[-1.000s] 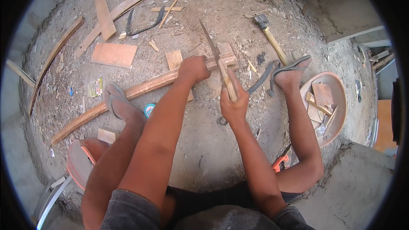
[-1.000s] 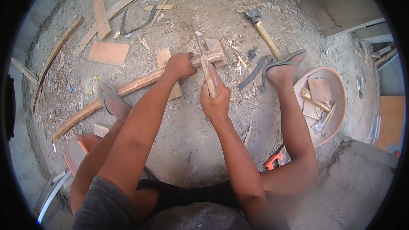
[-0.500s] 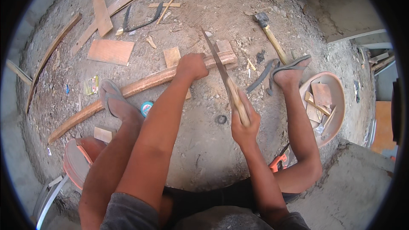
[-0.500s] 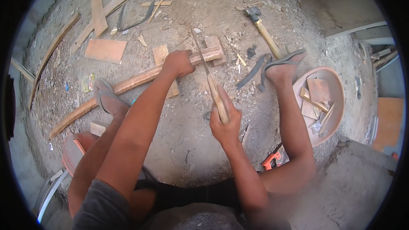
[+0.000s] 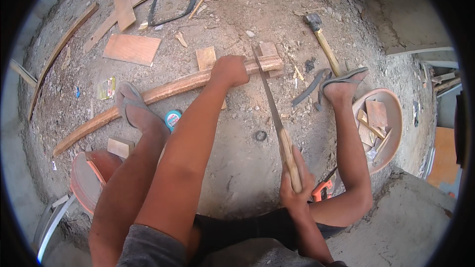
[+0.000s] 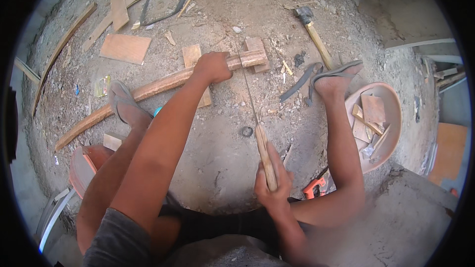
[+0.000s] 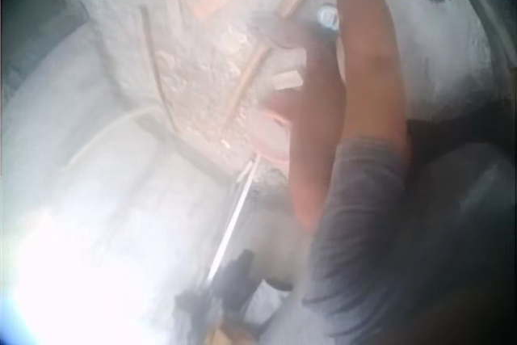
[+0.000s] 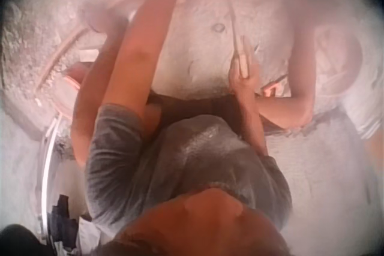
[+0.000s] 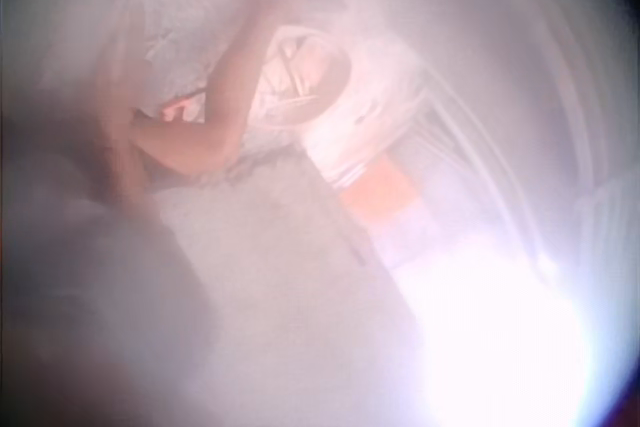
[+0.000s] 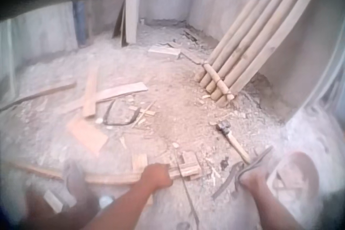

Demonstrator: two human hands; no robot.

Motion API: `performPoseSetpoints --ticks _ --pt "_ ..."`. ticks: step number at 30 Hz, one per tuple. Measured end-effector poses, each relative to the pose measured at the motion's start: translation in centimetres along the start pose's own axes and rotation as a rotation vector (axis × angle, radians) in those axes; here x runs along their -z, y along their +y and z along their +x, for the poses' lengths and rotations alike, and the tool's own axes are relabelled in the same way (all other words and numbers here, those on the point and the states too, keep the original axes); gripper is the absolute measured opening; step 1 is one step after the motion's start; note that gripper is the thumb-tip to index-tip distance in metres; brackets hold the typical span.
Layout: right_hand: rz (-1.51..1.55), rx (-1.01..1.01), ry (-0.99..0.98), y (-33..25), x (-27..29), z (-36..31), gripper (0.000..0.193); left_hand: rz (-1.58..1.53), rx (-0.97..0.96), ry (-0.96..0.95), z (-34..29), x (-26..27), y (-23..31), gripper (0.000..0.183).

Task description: The person uses a hand saw to cut a wood block and then uses an axe to trim a long curved piece of timber. They measure a piece of wood with a tape measure while a second person sits nearby.

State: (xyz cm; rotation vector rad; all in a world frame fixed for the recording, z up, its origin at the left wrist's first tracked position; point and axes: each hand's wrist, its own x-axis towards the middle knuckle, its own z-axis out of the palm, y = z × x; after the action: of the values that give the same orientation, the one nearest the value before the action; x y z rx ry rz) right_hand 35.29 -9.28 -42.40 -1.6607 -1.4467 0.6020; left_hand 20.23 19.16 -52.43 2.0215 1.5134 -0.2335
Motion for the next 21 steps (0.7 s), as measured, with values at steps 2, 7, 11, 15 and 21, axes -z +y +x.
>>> performPoseSetpoints --ticks 2,7,11,15,21 --pt "0.083 -0.077 -0.018 2.2 -3.9 5.8 0.055 -0.014 -0.020 0.046 0.1 -0.3 -0.1 0.051" --pt "0.021 -0.008 0.050 4.3 -7.6 13.0 0.056 -0.034 -0.075 0.033 0.9 -1.1 0.9 0.056" --pt "0.102 -0.176 -0.051 -0.5 -1.2 1.2 0.055 -0.010 -0.036 0.031 0.8 -1.0 -1.5 0.056" --pt "0.030 -0.120 -0.088 -3.7 4.5 -4.0 0.056 -0.022 -0.032 0.045 0.4 -1.0 -1.2 0.054" --pt "0.075 -0.067 0.047 4.1 -6.4 12.6 0.054 -0.020 -0.060 -0.011 1.1 -0.6 1.9 0.060"
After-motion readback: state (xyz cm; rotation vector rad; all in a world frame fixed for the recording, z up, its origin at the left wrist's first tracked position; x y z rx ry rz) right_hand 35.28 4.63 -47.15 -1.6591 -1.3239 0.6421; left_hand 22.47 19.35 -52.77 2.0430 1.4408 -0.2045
